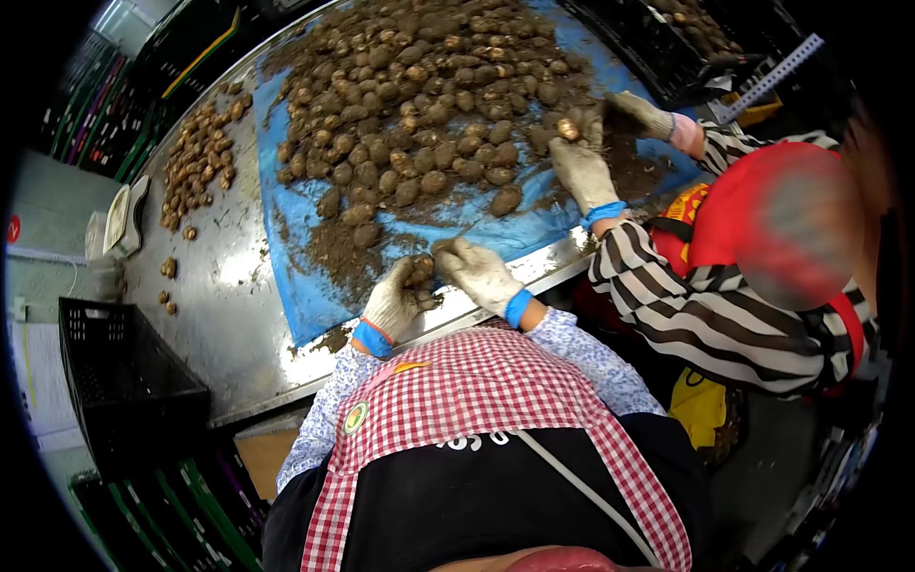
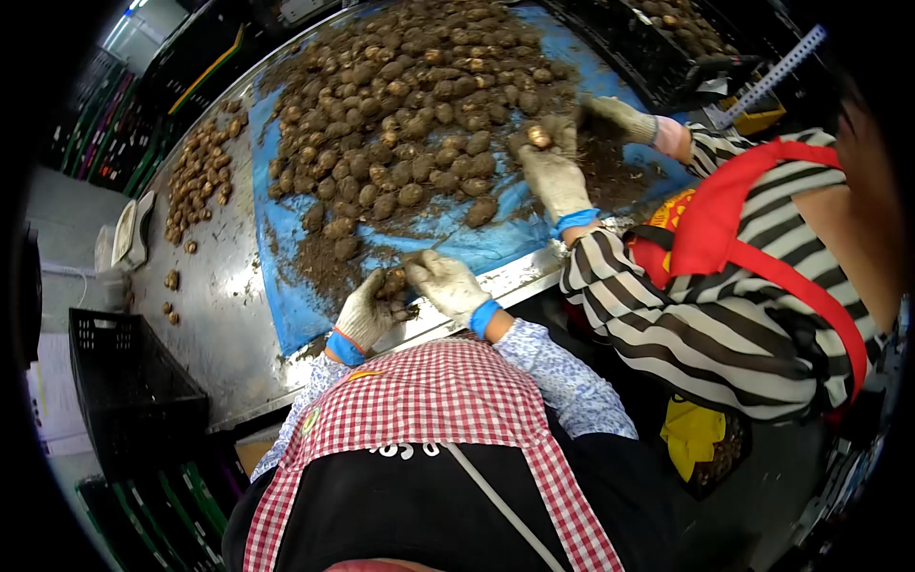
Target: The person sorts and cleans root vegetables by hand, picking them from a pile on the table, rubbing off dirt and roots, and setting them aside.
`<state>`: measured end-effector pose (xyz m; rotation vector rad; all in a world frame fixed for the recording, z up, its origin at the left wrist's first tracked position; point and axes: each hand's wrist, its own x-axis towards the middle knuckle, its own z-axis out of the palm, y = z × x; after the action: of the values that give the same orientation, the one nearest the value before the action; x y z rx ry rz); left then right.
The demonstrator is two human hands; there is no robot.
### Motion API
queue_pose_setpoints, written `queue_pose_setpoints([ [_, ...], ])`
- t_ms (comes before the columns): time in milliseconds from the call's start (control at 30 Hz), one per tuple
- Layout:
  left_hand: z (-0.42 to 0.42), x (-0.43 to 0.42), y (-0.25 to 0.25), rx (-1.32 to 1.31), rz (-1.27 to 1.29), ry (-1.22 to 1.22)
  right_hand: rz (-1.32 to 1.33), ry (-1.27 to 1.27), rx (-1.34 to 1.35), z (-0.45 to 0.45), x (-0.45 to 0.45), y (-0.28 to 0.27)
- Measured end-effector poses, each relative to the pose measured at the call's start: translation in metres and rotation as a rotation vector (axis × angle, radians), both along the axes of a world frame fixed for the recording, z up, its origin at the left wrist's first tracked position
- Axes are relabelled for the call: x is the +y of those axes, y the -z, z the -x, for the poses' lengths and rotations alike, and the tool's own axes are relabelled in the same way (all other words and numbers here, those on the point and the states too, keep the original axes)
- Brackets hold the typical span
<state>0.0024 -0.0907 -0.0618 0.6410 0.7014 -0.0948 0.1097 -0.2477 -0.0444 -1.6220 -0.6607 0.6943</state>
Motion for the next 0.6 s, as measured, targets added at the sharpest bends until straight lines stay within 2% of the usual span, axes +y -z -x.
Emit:
queue_pose_setpoints([
  [33, -0.003, -0.002, -0.004, 0.030, -0.011, 0.016, 0.239, -0.063, -0.313, -0.004, 0.004, 0.011],
  [100, -0.006, 0.000, -0.016, 0.088, -0.044, 0.034, 0.270, -0.068, -0.692, -0.004, 0.014, 0.006],
  [133, -0.005, 0.005, -0.011, 0.034, 0.043, 0.047, 0.359, -0.111, -0.770, -0.003, 0.014, 0.001],
  [267, -0.001, 0.011, -0.003, -0.182, 0.151, 0.155, 0.319, -0.156, -0.602, 0.004, 0.012, -0.027],
  [367, -0.004, 0.001, -0.015, -0.140, 0.008, 0.093, 0.336, -0.156, -0.616, 0.007, 0.017, -0.018],
  [400, -0.006, 0.003, -0.006, -0.143, 0.084, 0.056, 0.334, -0.163, -0.679, 0.007, 0.019, -0.017],
  [500, -0.012, -0.010, -0.027, 0.031, -0.091, 0.019, 0.372, -0.182, -0.800, 0.010, 0.018, -0.033],
  [533, -0.014, -0.011, -0.033, 0.086, -0.167, 0.036, 0.359, -0.100, -0.882, 0.014, 0.021, -0.035],
  [600, -0.018, -0.011, -0.018, 0.055, -0.611, 0.058, 0.363, -0.036, -0.894, 0.015, 0.025, -0.033],
])
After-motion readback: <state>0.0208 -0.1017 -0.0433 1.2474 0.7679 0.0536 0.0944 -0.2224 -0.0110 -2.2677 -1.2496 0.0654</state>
